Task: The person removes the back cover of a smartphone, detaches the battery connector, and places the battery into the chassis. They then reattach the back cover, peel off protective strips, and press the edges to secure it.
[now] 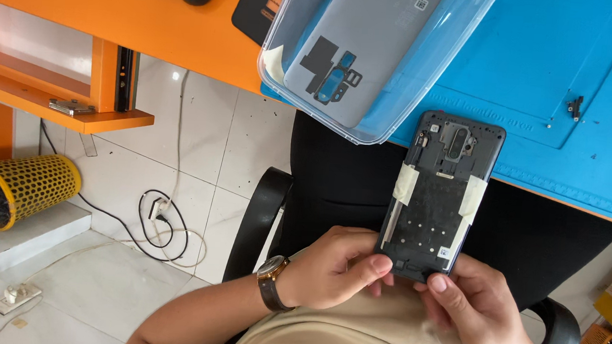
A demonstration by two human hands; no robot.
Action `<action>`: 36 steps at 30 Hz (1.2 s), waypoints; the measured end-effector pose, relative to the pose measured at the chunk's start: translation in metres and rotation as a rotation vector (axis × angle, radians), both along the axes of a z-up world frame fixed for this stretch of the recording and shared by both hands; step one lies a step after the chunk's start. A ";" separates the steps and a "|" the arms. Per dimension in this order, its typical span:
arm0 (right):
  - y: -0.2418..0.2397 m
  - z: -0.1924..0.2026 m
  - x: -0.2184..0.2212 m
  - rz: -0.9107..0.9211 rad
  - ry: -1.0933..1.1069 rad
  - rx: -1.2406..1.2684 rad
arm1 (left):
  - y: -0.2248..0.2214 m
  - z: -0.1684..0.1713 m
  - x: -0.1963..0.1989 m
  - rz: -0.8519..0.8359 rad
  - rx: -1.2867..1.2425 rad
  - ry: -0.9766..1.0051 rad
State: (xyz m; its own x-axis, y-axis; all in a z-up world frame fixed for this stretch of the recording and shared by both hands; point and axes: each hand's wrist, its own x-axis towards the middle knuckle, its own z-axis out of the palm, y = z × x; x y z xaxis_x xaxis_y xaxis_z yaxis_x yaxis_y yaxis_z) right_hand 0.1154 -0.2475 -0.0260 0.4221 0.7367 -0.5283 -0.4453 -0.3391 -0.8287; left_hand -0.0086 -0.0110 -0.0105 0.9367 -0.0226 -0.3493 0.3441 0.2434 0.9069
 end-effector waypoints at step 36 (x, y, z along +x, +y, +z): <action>-0.010 0.039 0.058 0.089 -0.790 0.207 | -0.033 0.016 0.047 -0.079 0.046 -0.235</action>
